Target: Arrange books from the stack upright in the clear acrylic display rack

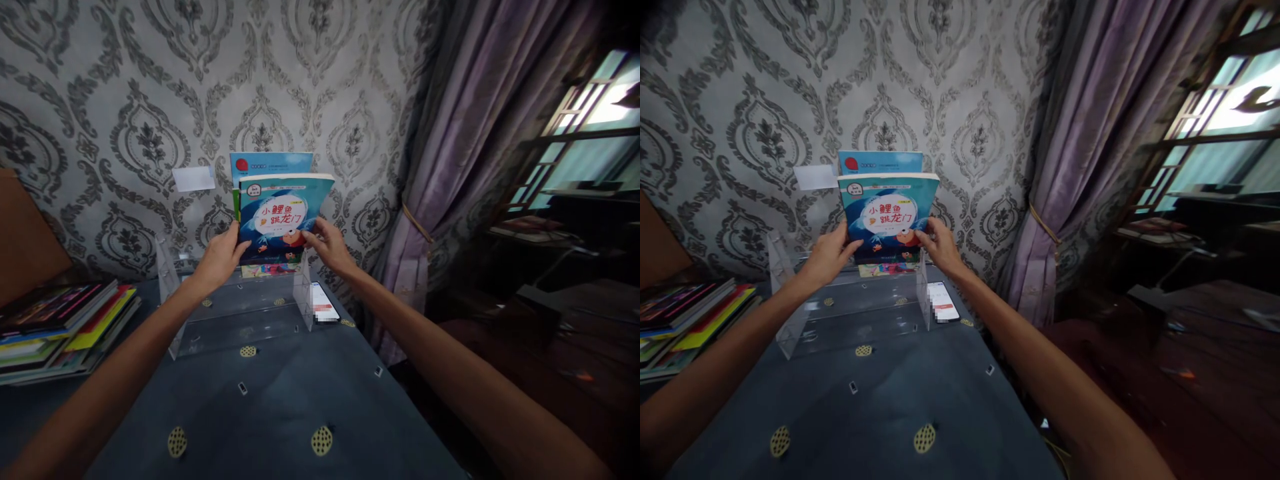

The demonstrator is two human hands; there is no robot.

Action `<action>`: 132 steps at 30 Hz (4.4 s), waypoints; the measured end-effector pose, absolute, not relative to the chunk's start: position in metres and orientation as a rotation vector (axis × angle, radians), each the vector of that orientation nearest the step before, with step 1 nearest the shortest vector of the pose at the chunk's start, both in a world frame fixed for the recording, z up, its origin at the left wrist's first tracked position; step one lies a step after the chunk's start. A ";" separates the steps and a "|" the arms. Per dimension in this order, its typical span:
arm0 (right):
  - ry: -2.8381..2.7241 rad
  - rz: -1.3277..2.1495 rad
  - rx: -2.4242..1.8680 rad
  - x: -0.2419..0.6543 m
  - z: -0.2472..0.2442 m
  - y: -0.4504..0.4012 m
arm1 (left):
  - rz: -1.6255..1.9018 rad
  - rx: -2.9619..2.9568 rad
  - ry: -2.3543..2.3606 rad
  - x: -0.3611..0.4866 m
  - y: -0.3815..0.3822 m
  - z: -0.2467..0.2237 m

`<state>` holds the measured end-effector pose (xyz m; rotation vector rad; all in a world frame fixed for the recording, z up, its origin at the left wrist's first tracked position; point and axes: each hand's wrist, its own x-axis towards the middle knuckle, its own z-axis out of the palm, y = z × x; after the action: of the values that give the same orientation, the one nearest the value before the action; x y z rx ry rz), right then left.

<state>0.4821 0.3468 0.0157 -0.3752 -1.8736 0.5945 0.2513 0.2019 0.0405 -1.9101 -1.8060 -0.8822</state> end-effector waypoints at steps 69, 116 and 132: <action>-1.805 0.386 -0.691 0.463 0.003 0.353 | -0.691 -1.941 -2.080 0.231 0.214 0.031; -1.628 0.541 -0.778 0.458 -0.044 0.341 | -0.779 -1.965 -2.016 0.249 0.185 0.005; -1.585 0.721 -0.688 0.452 -0.034 0.350 | -0.794 -1.914 -1.997 0.249 0.195 -0.004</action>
<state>0.4518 0.3498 -0.0345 -0.6884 -1.5847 0.7212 0.2495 0.1955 -0.0038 -1.9139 -1.9967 -0.7942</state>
